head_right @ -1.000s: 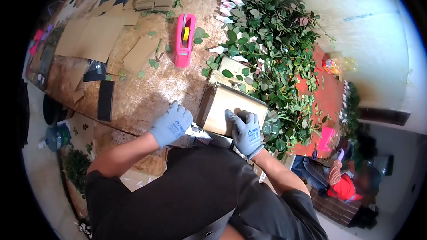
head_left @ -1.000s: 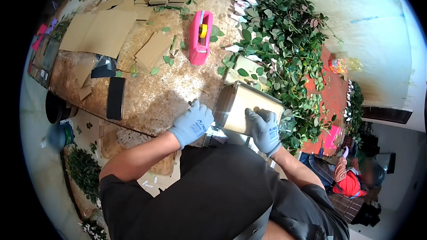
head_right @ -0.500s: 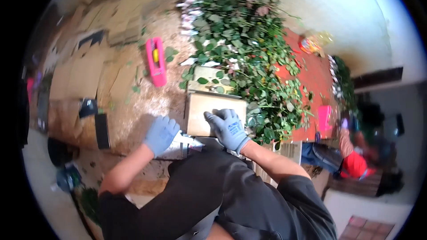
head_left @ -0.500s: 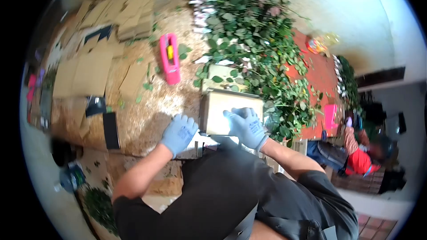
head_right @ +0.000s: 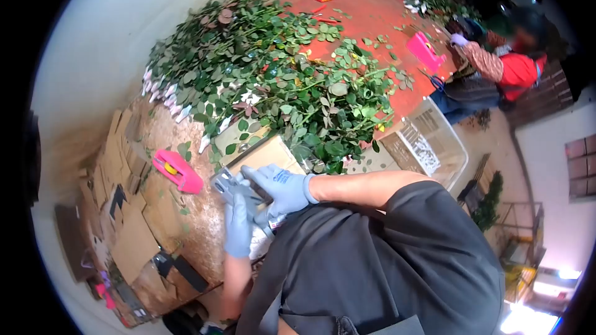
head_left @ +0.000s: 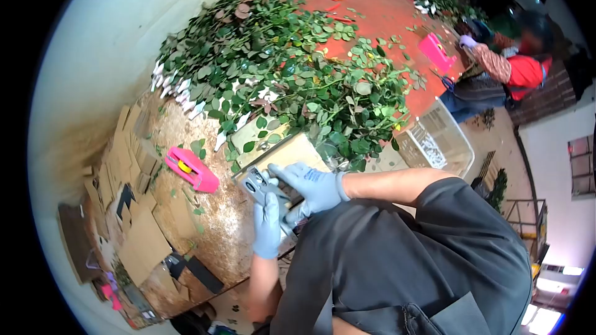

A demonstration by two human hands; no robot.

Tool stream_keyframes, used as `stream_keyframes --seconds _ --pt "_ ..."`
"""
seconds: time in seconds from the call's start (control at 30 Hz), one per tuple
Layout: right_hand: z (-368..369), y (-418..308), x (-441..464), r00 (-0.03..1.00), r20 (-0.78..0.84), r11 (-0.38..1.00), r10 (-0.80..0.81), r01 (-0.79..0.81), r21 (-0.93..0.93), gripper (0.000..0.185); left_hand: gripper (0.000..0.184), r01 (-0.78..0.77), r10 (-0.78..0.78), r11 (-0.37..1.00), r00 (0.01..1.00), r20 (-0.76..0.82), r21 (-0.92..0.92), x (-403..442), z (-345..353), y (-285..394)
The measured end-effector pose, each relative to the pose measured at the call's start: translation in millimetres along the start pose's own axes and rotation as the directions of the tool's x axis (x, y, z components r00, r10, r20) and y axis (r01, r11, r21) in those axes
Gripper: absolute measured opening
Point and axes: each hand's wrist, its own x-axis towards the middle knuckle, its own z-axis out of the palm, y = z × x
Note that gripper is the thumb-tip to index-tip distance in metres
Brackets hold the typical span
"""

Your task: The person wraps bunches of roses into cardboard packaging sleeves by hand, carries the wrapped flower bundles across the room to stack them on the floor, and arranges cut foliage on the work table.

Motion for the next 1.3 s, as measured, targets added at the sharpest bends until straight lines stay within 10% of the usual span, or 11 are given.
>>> stream_keyframes --seconds 0.03,0.23,0.3,0.37,0.5,0.8,0.93,1.17,1.3 --pt "-0.9 0.0 -1.4 1.000 0.010 0.998 -0.016 0.015 0.054 0.124 0.046 0.102 -0.105 0.984 0.994 -0.013 -0.148 2.7 12.9 4.8" --pt "23.4 15.4 5.6 0.976 -0.215 0.986 0.044 -0.007 0.168 0.093 0.053 -0.066 0.022 0.922 0.993 0.119 0.382 11.0 12.4 -13.6" --pt "-25.0 13.8 3.9 0.952 0.209 0.876 0.222 -0.289 0.387 0.077 0.081 -0.154 -0.060 0.706 0.960 0.275 0.691 13.3 11.9 -4.7" --pt "-48.4 35.7 -7.0 0.936 0.202 0.902 0.287 -0.335 0.272 0.053 0.086 -0.432 0.084 0.331 0.899 0.430 0.839 6.1 8.1 -21.7" --pt "-108.7 57.1 -36.3 0.783 0.337 0.851 0.523 -0.500 -0.157 0.045 0.077 -0.475 0.087 0.198 0.880 0.467 0.857 9.3 11.4 -30.6" --pt "-115.2 79.5 -35.3 0.636 0.448 0.752 0.628 -0.349 -0.558 0.039 0.064 -0.463 0.084 0.159 0.886 0.455 0.872 12.7 11.5 -30.7" --pt "-112.8 91.1 -32.8 0.589 0.488 0.753 0.645 -0.376 -0.540 0.034 0.064 -0.455 0.108 0.176 0.890 0.443 0.873 11.7 14.8 -31.9" --pt "-120.3 103.2 -35.6 0.713 0.592 0.865 0.375 -0.499 0.052 0.027 0.064 -0.450 0.124 0.190 0.893 0.433 0.872 11.5 11.3 -33.4" --pt "-114.1 106.4 -28.0 0.718 0.579 0.917 0.386 -0.366 -0.157 0.032 0.064 -0.431 0.119 0.191 0.902 0.415 0.882 13.1 11.8 -31.5"
